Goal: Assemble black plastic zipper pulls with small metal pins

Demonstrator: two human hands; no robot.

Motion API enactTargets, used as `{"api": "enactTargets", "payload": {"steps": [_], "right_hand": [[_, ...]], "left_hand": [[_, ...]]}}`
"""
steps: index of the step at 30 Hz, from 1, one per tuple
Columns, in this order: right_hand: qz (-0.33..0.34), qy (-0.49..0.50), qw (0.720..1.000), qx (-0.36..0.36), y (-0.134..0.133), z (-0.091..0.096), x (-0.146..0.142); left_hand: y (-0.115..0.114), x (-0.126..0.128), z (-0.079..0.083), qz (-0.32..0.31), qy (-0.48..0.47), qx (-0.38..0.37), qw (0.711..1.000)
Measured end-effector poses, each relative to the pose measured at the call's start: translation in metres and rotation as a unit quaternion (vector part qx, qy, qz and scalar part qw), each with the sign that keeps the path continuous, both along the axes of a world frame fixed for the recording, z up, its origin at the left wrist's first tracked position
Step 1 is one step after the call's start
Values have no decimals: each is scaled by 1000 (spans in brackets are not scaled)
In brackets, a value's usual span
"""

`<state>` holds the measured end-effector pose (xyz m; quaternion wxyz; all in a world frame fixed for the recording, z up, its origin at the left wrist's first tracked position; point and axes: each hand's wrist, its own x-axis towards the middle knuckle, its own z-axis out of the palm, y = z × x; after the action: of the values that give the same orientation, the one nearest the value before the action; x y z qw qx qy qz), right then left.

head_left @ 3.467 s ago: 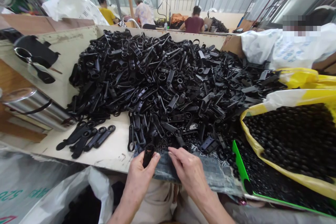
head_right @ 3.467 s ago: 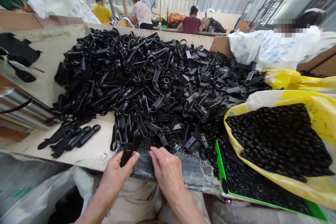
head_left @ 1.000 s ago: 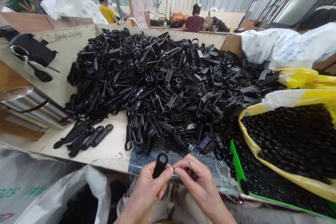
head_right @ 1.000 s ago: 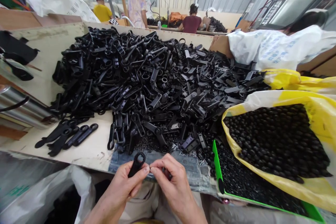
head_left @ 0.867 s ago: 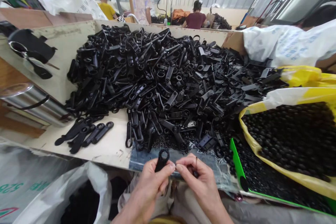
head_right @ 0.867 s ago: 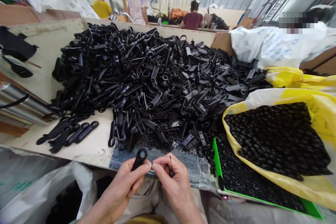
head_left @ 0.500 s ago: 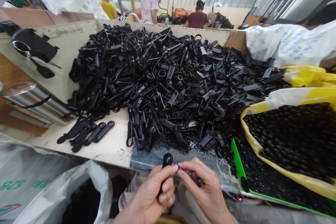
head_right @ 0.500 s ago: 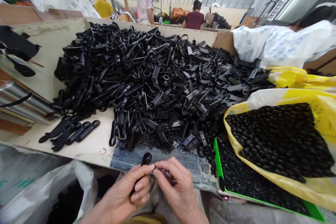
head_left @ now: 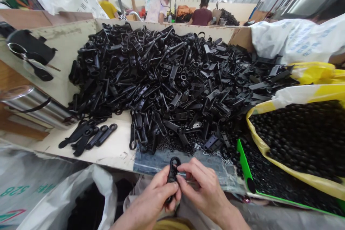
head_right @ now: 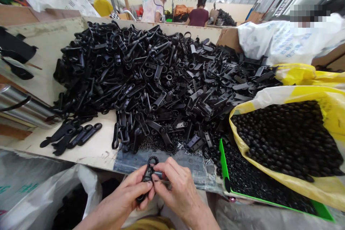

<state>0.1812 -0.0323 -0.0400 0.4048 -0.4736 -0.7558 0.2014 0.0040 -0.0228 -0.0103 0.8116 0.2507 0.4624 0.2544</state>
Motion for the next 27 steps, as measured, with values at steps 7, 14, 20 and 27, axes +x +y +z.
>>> {"api": "enactTargets", "payload": {"steps": [7, 14, 20, 27], "right_hand": [[4, -1, 999, -37, 2, 5, -1], [-16, -30, 999, 9, -11, -5, -8], [-4, -73, 997, -25, -22, -3, -7], [-11, -105, 993, -44, -22, -7, -5]], "left_hand": [[-2, -1, -7, -8, 108, 74, 991], [-5, -5, -28, 24, 175, 158, 972], [-5, -14, -40, 92, 160, 147, 972], [-10, -4, -41, 124, 187, 167, 960]]}}
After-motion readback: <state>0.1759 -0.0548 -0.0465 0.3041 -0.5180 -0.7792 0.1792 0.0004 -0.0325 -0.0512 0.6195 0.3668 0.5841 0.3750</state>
